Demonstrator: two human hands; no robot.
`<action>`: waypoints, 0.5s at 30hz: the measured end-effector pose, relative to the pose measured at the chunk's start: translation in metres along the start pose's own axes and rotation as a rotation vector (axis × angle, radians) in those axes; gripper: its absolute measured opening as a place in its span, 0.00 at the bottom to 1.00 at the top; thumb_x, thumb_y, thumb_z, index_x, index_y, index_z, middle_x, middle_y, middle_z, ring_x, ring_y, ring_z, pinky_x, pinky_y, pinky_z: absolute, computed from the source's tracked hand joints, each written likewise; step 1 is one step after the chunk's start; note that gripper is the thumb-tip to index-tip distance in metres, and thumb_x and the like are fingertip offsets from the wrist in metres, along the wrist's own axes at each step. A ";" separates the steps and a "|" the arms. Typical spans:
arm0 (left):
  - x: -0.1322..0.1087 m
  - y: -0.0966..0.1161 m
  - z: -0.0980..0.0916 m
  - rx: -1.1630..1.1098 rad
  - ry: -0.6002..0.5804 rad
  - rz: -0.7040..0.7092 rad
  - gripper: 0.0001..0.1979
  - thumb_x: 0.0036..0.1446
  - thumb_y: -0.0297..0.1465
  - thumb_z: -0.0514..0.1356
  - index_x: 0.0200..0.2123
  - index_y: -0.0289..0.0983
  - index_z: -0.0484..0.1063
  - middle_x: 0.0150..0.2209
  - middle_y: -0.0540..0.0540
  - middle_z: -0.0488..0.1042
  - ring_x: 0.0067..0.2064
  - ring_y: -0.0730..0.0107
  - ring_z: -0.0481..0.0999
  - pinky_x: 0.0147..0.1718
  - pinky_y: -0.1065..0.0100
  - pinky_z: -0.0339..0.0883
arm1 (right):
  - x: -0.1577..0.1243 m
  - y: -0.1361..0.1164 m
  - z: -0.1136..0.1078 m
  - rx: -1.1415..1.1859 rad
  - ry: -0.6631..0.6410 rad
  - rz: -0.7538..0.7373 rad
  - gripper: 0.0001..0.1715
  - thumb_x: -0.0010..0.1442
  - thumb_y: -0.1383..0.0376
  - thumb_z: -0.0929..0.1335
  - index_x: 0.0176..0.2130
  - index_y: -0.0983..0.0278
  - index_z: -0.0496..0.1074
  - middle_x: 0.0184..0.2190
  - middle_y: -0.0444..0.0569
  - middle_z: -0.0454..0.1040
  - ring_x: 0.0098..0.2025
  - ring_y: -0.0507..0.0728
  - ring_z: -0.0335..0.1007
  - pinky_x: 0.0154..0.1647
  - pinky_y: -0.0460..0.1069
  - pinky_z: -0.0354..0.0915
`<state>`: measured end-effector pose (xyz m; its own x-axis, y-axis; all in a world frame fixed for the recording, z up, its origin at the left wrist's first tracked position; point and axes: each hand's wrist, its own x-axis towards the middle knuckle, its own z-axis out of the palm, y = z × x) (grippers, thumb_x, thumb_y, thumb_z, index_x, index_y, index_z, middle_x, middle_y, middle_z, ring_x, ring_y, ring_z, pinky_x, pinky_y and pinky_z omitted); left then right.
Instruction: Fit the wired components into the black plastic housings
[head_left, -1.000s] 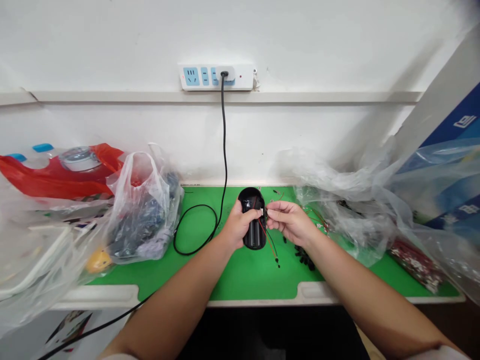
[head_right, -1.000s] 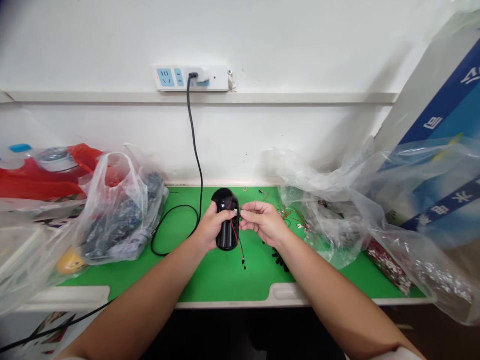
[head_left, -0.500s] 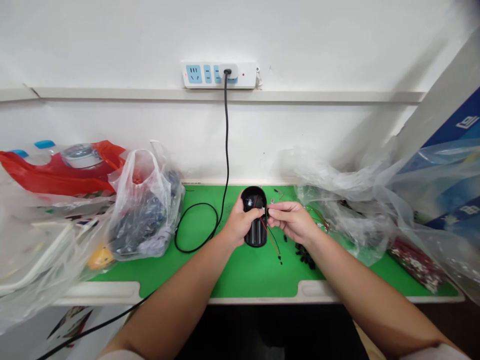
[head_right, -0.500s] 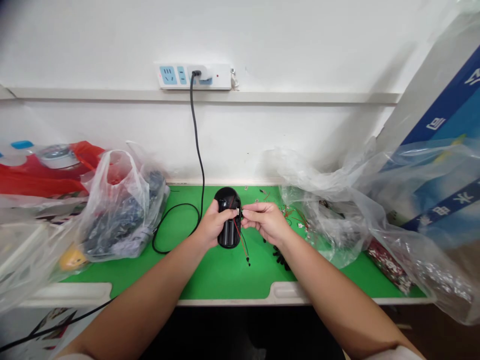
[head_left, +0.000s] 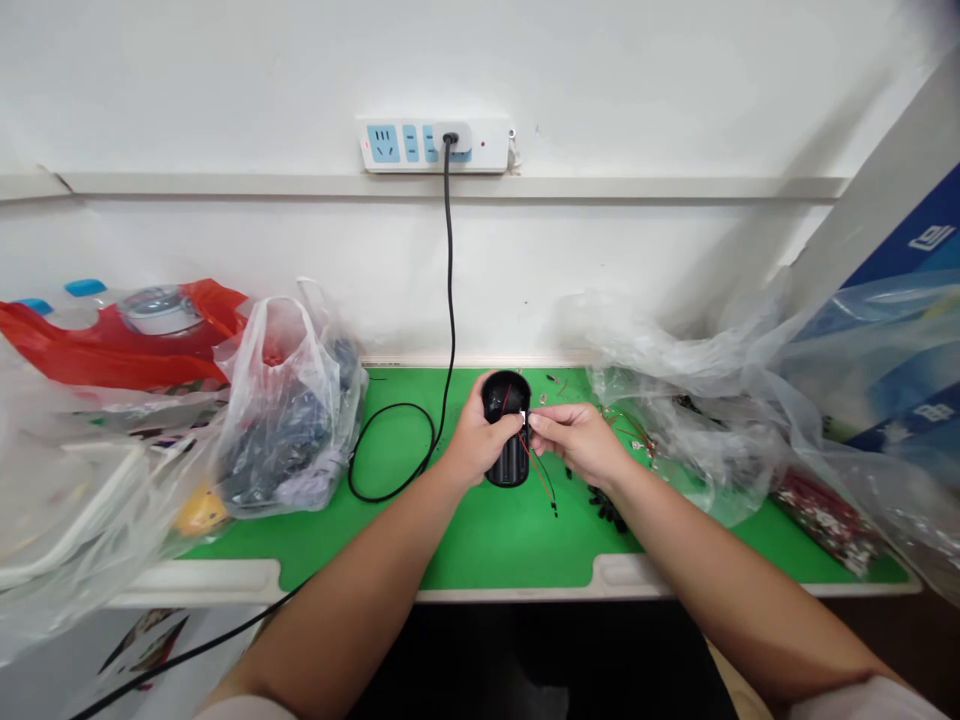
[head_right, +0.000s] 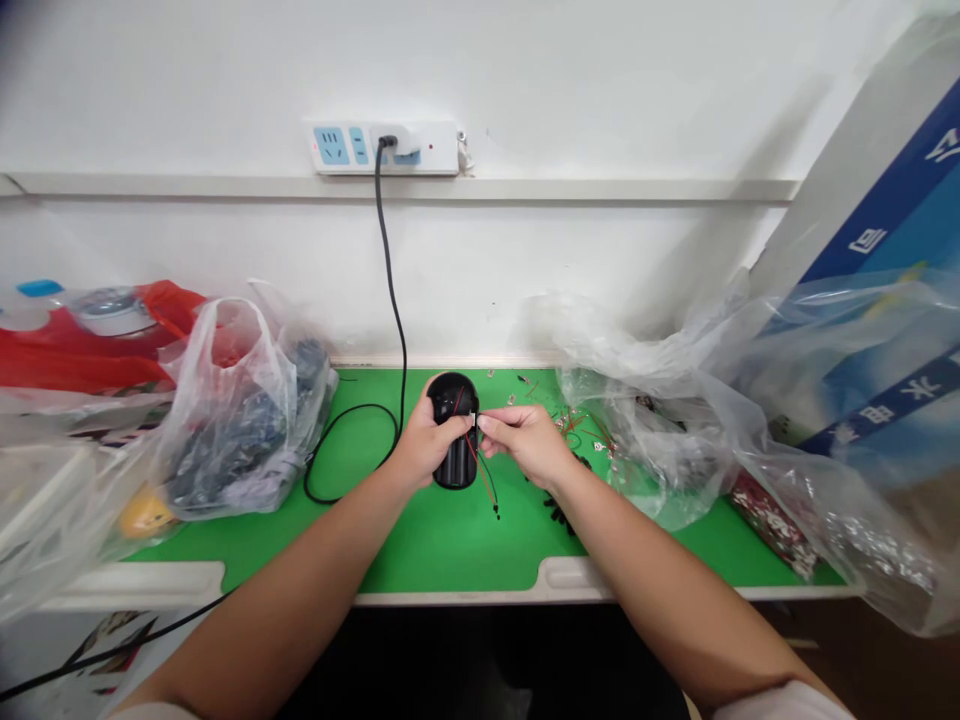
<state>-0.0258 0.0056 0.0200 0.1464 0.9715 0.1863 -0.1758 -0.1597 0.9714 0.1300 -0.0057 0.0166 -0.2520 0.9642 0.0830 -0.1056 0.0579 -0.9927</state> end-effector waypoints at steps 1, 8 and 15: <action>0.001 0.000 0.000 0.010 0.008 0.008 0.29 0.43 0.27 0.62 0.50 0.41 0.60 0.37 0.50 0.69 0.36 0.72 0.70 0.40 0.67 0.66 | -0.001 -0.001 0.001 -0.131 -0.020 -0.079 0.16 0.53 0.56 0.69 0.24 0.66 0.72 0.19 0.43 0.68 0.23 0.49 0.63 0.28 0.47 0.62; 0.000 0.003 0.002 0.089 0.047 0.117 0.27 0.42 0.25 0.61 0.48 0.39 0.60 0.38 0.50 0.68 0.37 0.73 0.69 0.41 0.69 0.63 | -0.006 0.000 0.013 -0.670 -0.002 -0.419 0.17 0.61 0.63 0.59 0.22 0.64 0.64 0.22 0.44 0.63 0.27 0.51 0.60 0.31 0.47 0.58; -0.003 0.000 0.005 0.165 0.062 0.152 0.23 0.42 0.25 0.61 0.44 0.38 0.63 0.35 0.50 0.68 0.35 0.72 0.68 0.39 0.69 0.64 | -0.013 0.010 0.023 -0.837 0.139 -0.493 0.13 0.60 0.68 0.58 0.26 0.64 0.65 0.22 0.46 0.63 0.25 0.52 0.59 0.28 0.47 0.56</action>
<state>-0.0214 0.0023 0.0198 0.0691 0.9423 0.3276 -0.0285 -0.3264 0.9448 0.1098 -0.0238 0.0076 -0.2412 0.8016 0.5470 0.5613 0.5750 -0.5952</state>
